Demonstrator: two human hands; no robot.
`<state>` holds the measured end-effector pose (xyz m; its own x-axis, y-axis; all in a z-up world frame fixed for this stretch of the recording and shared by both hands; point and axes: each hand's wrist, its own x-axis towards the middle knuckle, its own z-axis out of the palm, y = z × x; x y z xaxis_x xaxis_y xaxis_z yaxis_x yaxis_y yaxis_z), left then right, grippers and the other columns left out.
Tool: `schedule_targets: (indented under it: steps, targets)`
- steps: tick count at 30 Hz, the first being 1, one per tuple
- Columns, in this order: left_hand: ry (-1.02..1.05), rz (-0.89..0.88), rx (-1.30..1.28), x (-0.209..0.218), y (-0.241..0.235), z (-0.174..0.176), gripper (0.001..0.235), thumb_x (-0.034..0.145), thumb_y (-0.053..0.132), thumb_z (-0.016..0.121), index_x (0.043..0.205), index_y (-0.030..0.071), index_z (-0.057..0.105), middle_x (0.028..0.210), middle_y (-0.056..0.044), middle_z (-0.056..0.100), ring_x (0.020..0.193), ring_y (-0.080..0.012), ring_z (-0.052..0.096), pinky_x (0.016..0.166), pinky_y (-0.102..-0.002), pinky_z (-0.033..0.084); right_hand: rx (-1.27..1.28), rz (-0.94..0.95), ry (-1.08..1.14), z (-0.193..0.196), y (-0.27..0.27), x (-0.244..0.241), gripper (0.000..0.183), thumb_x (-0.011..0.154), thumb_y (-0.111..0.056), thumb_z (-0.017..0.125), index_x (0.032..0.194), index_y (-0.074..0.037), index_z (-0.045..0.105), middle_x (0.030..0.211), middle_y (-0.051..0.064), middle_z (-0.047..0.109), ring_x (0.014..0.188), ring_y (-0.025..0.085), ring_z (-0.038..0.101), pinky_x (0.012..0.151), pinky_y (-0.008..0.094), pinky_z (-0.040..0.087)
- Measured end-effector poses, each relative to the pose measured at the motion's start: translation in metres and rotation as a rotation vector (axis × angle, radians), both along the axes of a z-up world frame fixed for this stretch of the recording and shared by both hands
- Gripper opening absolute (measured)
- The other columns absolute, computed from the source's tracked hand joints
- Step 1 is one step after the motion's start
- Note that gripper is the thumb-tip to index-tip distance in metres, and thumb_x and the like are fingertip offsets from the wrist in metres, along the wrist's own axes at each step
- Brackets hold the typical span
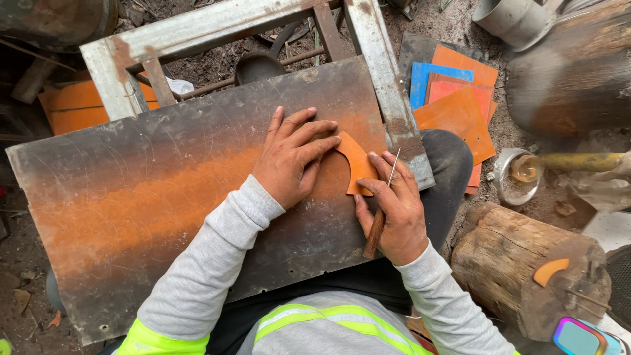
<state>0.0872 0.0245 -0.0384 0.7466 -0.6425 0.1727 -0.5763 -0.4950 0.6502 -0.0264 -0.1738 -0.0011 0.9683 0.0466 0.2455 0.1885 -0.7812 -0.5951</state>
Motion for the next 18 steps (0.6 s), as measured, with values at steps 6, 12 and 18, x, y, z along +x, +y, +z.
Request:
schedule_targets:
  steps: [6,12,18]
  targets:
    - [0.036,-0.006,-0.001,0.0014,0.0035,-0.0002,0.047,0.085,0.0,0.065,0.13,0.012,0.07,0.144,-0.002,0.061,0.147,-0.0311,0.041,0.125,-0.062,0.014,-0.016,0.005,0.011,-0.0013,0.0023,0.0006,0.024,0.081,-0.005,0.083,0.102,-0.002,0.072,0.138,0.024,0.062,0.139,0.041,0.052,0.115,0.048,0.044]
    - [0.039,-0.008,-0.008,0.0015,0.0037,0.0008,0.051,0.082,-0.001,0.064,0.131,0.012,0.069,0.144,-0.002,0.06,0.147,-0.0306,0.041,0.126,-0.061,0.014,-0.008,-0.001,0.014,-0.0036,0.0044,0.0028,0.025,0.082,-0.006,0.084,0.103,-0.002,0.071,0.141,0.024,0.061,0.142,0.04,0.05,0.117,0.047,0.043]
    - [0.062,-0.018,-0.009,0.003,0.0051,0.0028,0.053,0.08,-0.002,0.064,0.131,0.012,0.069,0.144,-0.002,0.059,0.146,-0.0307,0.04,0.126,-0.061,0.014,-0.04,-0.006,0.027,-0.0028,0.0071,0.0036,0.03,0.081,-0.007,0.084,0.11,-0.004,0.074,0.143,0.023,0.061,0.143,0.04,0.048,0.117,0.047,0.042]
